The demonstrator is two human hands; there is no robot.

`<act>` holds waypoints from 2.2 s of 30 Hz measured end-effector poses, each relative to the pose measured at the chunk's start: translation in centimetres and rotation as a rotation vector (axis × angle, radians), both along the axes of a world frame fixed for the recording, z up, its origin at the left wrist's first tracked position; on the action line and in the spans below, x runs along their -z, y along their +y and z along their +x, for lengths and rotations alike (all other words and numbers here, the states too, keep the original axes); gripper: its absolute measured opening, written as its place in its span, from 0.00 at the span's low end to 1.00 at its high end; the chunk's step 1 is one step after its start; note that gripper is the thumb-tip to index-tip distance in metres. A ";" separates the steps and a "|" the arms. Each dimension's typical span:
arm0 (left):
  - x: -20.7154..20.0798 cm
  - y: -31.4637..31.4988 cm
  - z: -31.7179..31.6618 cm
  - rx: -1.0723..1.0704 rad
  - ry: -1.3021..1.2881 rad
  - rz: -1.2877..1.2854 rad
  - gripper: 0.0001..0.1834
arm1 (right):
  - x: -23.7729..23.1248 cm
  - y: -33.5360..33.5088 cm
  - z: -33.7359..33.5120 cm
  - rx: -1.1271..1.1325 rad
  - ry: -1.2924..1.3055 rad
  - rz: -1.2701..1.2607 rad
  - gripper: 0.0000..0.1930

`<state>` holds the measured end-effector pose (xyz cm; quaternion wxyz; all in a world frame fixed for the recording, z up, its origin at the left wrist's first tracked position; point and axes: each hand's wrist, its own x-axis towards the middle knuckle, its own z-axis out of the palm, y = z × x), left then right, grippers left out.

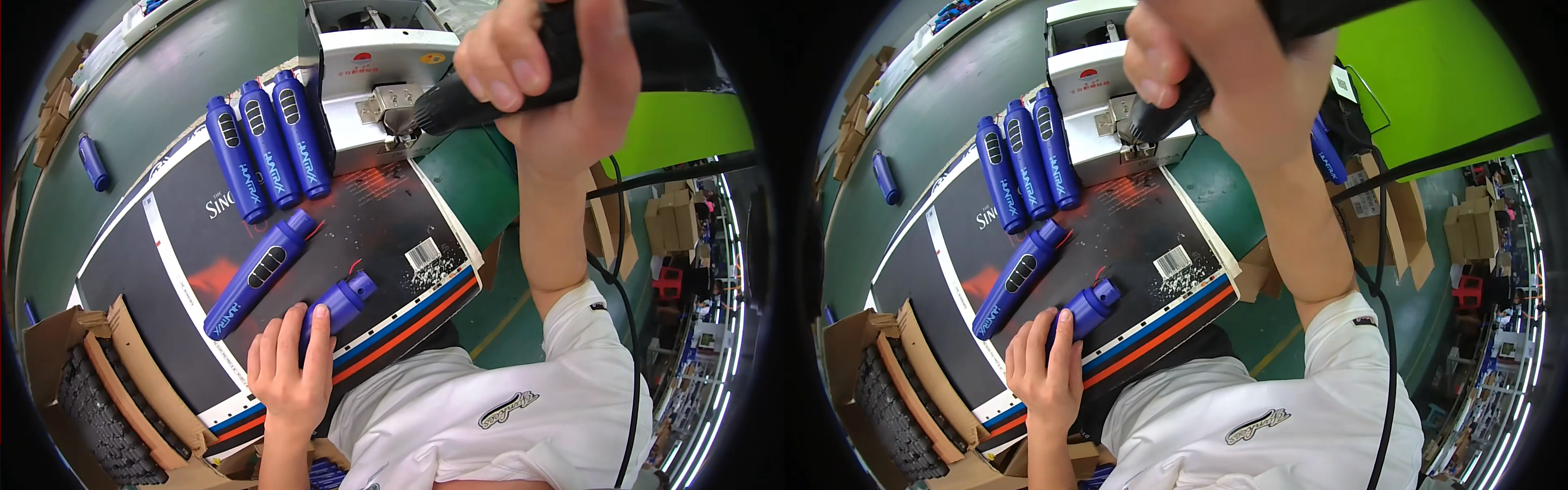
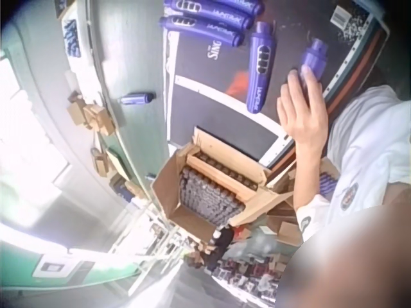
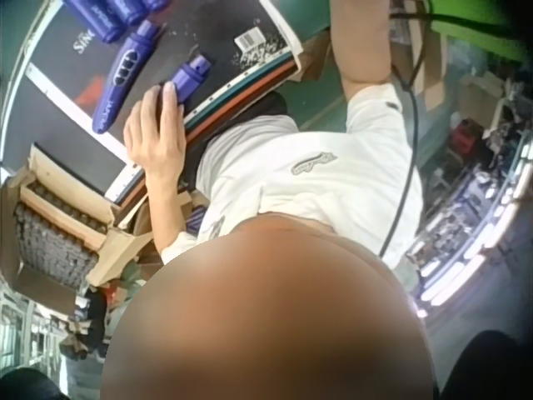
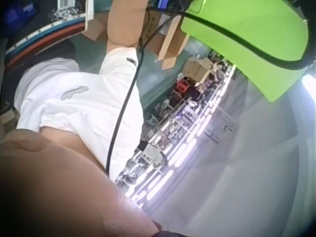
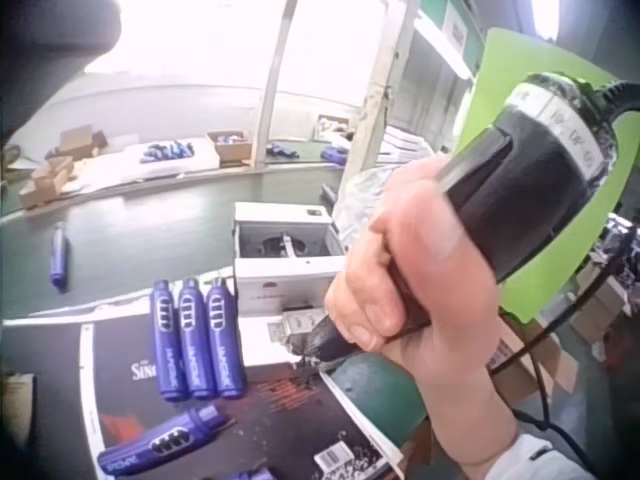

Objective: The person inserts small black cylindrical components into blue cylindrical casings on a workbench. They use a handheld black tool to press the components into the casings, then place the assembled units on the table. The person repeats this process for multiple units throughout the clip.

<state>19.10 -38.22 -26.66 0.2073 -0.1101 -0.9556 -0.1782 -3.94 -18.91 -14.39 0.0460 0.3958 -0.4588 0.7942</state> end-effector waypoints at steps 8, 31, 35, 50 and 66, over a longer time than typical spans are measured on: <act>0.1 -0.1 -0.2 0.008 0.007 0.013 0.23 | -1.4 0.6 0.0 -0.029 0.141 0.027 0.17; 0.0 -0.1 0.0 -0.014 0.044 0.009 0.23 | -1.6 -1.3 -1.1 -0.047 -0.360 0.282 0.10; 0.2 -0.3 -0.3 -0.019 0.083 0.004 0.20 | -0.9 2.4 -0.2 -0.543 -0.331 0.102 0.22; 1.2 -0.4 -0.3 -0.036 0.121 0.023 0.24 | 0.6 0.1 8.1 -0.440 0.056 0.277 0.22; 1.0 -0.3 -0.2 -0.025 0.141 0.048 0.24 | 2.2 -2.5 10.1 -0.437 0.058 0.292 0.22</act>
